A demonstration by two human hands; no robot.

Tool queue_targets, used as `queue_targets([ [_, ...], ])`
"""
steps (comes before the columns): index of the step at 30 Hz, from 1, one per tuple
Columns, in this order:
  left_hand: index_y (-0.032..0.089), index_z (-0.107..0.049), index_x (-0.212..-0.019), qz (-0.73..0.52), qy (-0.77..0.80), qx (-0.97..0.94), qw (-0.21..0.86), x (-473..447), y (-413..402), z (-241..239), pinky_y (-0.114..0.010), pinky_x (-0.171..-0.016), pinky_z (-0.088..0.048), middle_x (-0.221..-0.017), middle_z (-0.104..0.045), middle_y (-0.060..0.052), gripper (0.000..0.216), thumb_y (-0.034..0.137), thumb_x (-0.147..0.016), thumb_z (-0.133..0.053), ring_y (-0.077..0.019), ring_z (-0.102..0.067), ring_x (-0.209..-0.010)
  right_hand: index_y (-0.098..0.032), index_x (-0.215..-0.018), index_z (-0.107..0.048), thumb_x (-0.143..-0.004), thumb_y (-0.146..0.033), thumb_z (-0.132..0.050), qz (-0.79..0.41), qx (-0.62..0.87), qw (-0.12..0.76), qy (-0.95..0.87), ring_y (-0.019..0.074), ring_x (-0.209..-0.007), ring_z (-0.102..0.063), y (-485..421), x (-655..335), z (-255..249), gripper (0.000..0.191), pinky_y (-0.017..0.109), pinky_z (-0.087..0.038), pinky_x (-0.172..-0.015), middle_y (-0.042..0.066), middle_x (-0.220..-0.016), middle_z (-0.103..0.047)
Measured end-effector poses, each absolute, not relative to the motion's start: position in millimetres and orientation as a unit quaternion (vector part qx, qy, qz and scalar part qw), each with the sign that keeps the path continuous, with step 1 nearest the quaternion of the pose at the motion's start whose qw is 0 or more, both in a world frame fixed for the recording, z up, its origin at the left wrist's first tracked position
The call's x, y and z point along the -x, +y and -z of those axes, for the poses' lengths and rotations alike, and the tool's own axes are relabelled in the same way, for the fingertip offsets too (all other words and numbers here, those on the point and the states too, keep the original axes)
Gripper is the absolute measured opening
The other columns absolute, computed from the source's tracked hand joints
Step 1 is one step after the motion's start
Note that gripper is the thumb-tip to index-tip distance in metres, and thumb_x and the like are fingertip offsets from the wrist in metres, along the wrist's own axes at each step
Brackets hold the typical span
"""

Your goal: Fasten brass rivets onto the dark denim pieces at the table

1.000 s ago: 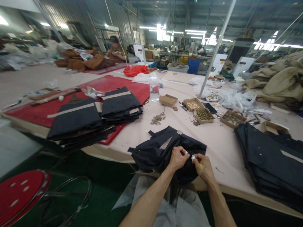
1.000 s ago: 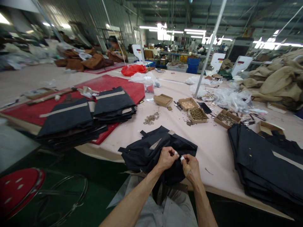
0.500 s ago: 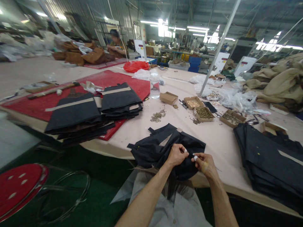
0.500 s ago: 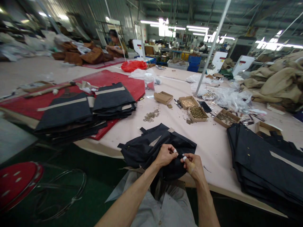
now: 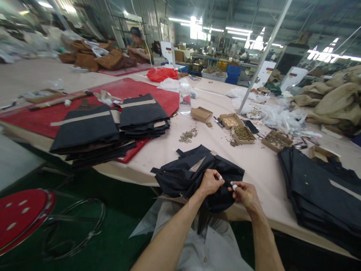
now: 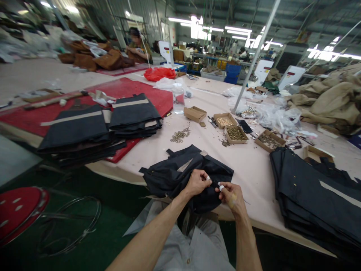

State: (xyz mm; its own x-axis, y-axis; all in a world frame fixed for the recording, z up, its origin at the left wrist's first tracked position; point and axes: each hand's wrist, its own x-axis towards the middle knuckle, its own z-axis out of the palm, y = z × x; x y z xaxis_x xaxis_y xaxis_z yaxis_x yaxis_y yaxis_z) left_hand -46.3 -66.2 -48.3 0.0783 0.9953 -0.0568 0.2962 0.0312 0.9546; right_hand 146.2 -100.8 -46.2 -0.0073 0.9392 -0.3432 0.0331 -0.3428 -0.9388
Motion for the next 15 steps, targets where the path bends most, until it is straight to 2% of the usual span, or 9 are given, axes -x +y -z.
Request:
queue_targets([
  [7,0.012,-0.069,-0.071,-0.385,0.562,-0.58,0.447,45,-67,47,-0.02,-0.051,-0.037,-0.063,-0.068,-0.002,0.009,0.019,-0.066,-0.068,-0.0107,-0.056,-0.055,-0.007,-0.101,-0.07,-0.069,-0.047,-0.072,-0.536,0.602,0.371,-0.461,0.0107,-0.041,-0.049,-101,-135,41,0.051,0.021,-0.035,-0.04,0.005,-0.059,-0.067],
  [11,0.012,-0.068,-0.07,-0.382,0.573,-0.587,0.425,43,-68,48,-0.02,-0.053,-0.038,-0.064,-0.068,-0.002,0.008,0.019,-0.066,-0.068,-0.011,-0.057,-0.057,-0.011,-0.079,-0.072,-0.074,-0.042,-0.065,-0.446,0.605,0.345,-0.562,0.0111,-0.047,-0.047,-97,-127,37,0.033,0.022,-0.031,-0.043,0.003,-0.057,-0.062],
  [15,0.012,-0.068,-0.069,-0.386,0.596,-0.59,0.384,41,-69,52,-0.021,-0.055,-0.039,-0.066,-0.068,-0.002,0.008,0.02,-0.067,-0.068,-0.0113,-0.058,-0.059,-0.014,-0.063,-0.068,-0.075,-0.041,-0.06,-0.379,0.619,0.326,-0.606,0.0119,-0.047,-0.042,-93,-129,41,0.031,0.024,-0.027,-0.045,0.003,-0.052,-0.057],
])
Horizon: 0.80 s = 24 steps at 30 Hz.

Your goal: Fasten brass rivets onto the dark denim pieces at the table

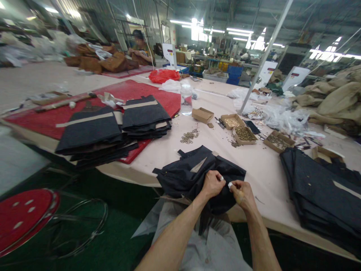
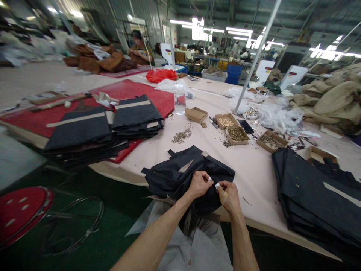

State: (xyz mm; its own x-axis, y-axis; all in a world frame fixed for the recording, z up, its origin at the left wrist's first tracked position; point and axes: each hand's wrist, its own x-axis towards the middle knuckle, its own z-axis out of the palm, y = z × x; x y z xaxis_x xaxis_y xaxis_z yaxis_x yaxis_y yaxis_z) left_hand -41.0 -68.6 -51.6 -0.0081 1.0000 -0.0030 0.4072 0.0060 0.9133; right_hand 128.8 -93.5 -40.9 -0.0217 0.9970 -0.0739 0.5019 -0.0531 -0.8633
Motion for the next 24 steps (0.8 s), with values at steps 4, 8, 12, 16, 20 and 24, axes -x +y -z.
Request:
queue_targets([
  [4,0.013,-0.068,-0.07,-0.391,0.59,-0.598,0.377,40,-68,53,-0.021,-0.056,-0.039,-0.066,-0.068,-0.002,0.01,0.022,-0.068,-0.068,-0.0114,-0.058,-0.059,-0.013,-0.067,-0.069,-0.076,-0.042,-0.059,-0.391,0.612,0.332,-0.602,0.0125,-0.047,-0.04,-93,-131,45,0.032,0.025,-0.026,-0.044,0.003,-0.053,-0.057],
  [8,0.012,-0.067,-0.069,-0.388,0.59,-0.598,0.38,41,-68,50,-0.021,-0.054,-0.038,-0.064,-0.066,-0.002,0.009,0.021,-0.066,-0.068,-0.0109,-0.056,-0.057,-0.013,-0.07,-0.071,-0.077,-0.039,-0.058,-0.386,0.6,0.344,-0.61,0.0131,-0.049,-0.043,-93,-123,45,0.029,0.025,-0.027,-0.045,0.003,-0.055,-0.058],
  [12,0.012,-0.068,-0.069,-0.389,0.579,-0.598,0.395,45,-69,51,-0.02,-0.052,-0.037,-0.062,-0.066,-0.002,0.01,0.021,-0.067,-0.068,-0.0107,-0.055,-0.055,-0.013,-0.075,-0.073,-0.078,-0.037,-0.059,-0.362,0.6,0.361,-0.616,0.0142,-0.051,-0.047,-94,-117,47,0.028,0.025,-0.032,-0.047,0.004,-0.059,-0.061],
  [16,0.011,-0.07,-0.076,-0.385,0.557,-0.586,0.445,49,-68,55,-0.02,-0.051,-0.038,-0.067,-0.069,-0.004,0.015,0.025,-0.07,-0.068,-0.0117,-0.058,-0.057,-0.013,-0.101,-0.074,-0.077,-0.039,-0.064,-0.434,0.569,0.379,-0.587,0.0164,-0.057,-0.056,-97,-126,50,0.037,0.025,-0.042,-0.05,0.007,-0.073,-0.068],
  [20,0.011,-0.07,-0.078,-0.377,0.55,-0.579,0.469,50,-65,56,-0.02,-0.052,-0.04,-0.069,-0.07,-0.005,0.016,0.024,-0.069,-0.069,-0.0129,-0.061,-0.059,-0.016,-0.109,-0.072,-0.078,-0.038,-0.066,-0.467,0.509,0.395,-0.606,0.0178,-0.068,-0.06,-95,-134,45,0.038,0.028,-0.049,-0.061,0.007,-0.087,-0.07],
  [24,0.01,-0.071,-0.079,-0.372,0.55,-0.582,0.469,51,-65,56,-0.019,-0.05,-0.038,-0.068,-0.07,-0.005,0.016,0.02,-0.068,-0.066,-0.0124,-0.059,-0.057,-0.019,-0.092,-0.074,-0.083,-0.035,-0.064,-0.407,0.48,0.392,-0.671,0.0159,-0.066,-0.053,-85,-129,35,0.02,0.028,-0.043,-0.06,0.004,-0.077,-0.063],
])
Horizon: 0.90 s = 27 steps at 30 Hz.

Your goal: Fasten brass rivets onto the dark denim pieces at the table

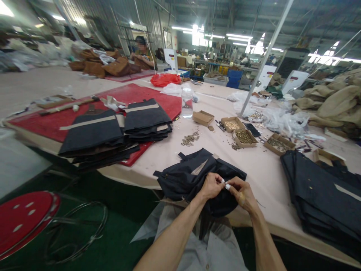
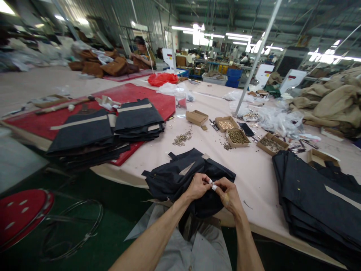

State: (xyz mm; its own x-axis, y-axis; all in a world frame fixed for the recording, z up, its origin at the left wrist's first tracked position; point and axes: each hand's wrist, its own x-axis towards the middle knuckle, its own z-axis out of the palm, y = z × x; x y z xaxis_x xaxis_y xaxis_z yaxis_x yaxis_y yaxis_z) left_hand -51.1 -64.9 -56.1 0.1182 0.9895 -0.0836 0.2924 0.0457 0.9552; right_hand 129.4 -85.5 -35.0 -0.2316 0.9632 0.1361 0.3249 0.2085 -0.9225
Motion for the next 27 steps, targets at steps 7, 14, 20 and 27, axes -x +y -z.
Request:
queue_targets([
  [7,0.01,-0.072,-0.08,-0.37,0.552,-0.595,0.452,53,-66,58,-0.019,-0.049,-0.035,-0.068,-0.069,-0.005,0.017,0.015,-0.068,-0.062,-0.0113,-0.057,-0.056,-0.021,-0.088,-0.07,-0.085,-0.031,-0.065,-0.389,0.411,0.38,-0.731,0.0185,-0.08,-0.054,-78,-127,30,0.012,0.031,-0.045,-0.072,0.004,-0.088,-0.058],
  [14,0.011,-0.071,-0.079,-0.358,0.55,-0.6,0.458,53,-64,60,-0.02,-0.052,-0.04,-0.071,-0.07,-0.005,0.015,0.019,-0.068,-0.064,-0.0124,-0.06,-0.059,-0.021,-0.086,-0.062,-0.086,-0.026,-0.061,-0.383,0.405,0.369,-0.744,0.0177,-0.08,-0.053,-79,-132,36,0.005,0.03,-0.045,-0.071,0.005,-0.095,-0.057],
  [20,0.011,-0.071,-0.083,-0.352,0.553,-0.578,0.486,51,-65,63,-0.022,-0.057,-0.048,-0.073,-0.072,-0.006,0.017,0.016,-0.068,-0.064,-0.0152,-0.066,-0.064,-0.02,-0.081,-0.059,-0.083,-0.026,-0.061,-0.37,0.443,0.386,-0.72,0.0166,-0.077,-0.055,-73,-131,51,0.006,0.028,-0.045,-0.067,0.006,-0.097,-0.062],
  [27,0.012,-0.065,-0.082,-0.393,0.498,-0.512,0.579,53,-64,57,-0.025,-0.062,-0.055,-0.07,-0.071,-0.005,0.017,0.006,-0.066,-0.063,-0.0172,-0.071,-0.066,-0.019,-0.087,-0.065,-0.081,-0.037,-0.064,-0.407,0.509,0.395,-0.648,0.0164,-0.065,-0.058,-73,-122,53,0.02,0.026,-0.045,-0.055,0.006,-0.085,-0.068],
])
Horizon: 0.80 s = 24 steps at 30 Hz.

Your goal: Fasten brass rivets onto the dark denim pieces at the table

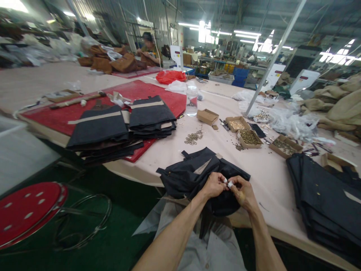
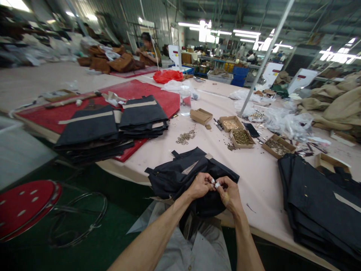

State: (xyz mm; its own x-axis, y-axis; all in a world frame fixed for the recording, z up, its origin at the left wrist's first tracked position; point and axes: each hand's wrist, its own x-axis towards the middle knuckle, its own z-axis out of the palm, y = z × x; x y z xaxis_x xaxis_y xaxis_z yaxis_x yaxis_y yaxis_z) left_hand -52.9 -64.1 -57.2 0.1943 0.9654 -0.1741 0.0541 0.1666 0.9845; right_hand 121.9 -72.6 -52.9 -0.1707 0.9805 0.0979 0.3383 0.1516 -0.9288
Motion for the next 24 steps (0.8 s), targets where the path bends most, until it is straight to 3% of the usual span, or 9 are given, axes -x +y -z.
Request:
queue_targets([
  [7,0.013,-0.059,-0.08,-0.438,0.521,-0.461,0.57,44,-62,57,-0.022,-0.05,-0.051,-0.06,-0.066,-0.002,0.015,0.006,-0.067,-0.064,-0.0161,-0.067,-0.053,-0.019,-0.1,-0.066,-0.076,-0.046,-0.07,-0.498,0.497,0.411,-0.58,0.0156,-0.06,-0.058,-70,-121,59,0.037,0.027,-0.047,-0.054,0.006,-0.087,-0.07],
  [13,0.013,-0.061,-0.076,-0.457,0.612,-0.486,0.425,52,-58,53,-0.018,-0.05,-0.043,-0.061,-0.065,0.0,0.012,0.008,-0.065,-0.063,-0.0108,-0.061,-0.052,-0.019,-0.096,-0.073,-0.082,-0.041,-0.067,-0.386,0.497,0.42,-0.654,0.016,-0.069,-0.056,-65,-112,56,0.027,0.028,-0.045,-0.064,0.003,-0.081,-0.066],
  [16,0.013,-0.062,-0.075,-0.454,0.624,-0.49,0.405,58,-56,50,-0.018,-0.05,-0.041,-0.063,-0.065,-0.001,0.012,0.009,-0.064,-0.064,-0.0106,-0.059,-0.054,-0.022,-0.107,-0.074,-0.083,-0.041,-0.066,-0.319,0.484,0.383,-0.719,0.0147,-0.065,-0.053,-66,-109,53,0.031,0.027,-0.044,-0.062,0.003,-0.082,-0.065],
  [24,0.013,-0.063,-0.073,-0.459,0.649,-0.481,0.371,58,-52,47,-0.019,-0.051,-0.041,-0.063,-0.064,-0.001,0.012,0.01,-0.061,-0.063,-0.011,-0.058,-0.055,-0.023,-0.108,-0.074,-0.093,-0.039,-0.054,-0.195,0.503,0.342,-0.769,0.0155,-0.069,-0.056,-76,-106,54,0.03,0.028,-0.045,-0.066,0.008,-0.095,-0.066],
])
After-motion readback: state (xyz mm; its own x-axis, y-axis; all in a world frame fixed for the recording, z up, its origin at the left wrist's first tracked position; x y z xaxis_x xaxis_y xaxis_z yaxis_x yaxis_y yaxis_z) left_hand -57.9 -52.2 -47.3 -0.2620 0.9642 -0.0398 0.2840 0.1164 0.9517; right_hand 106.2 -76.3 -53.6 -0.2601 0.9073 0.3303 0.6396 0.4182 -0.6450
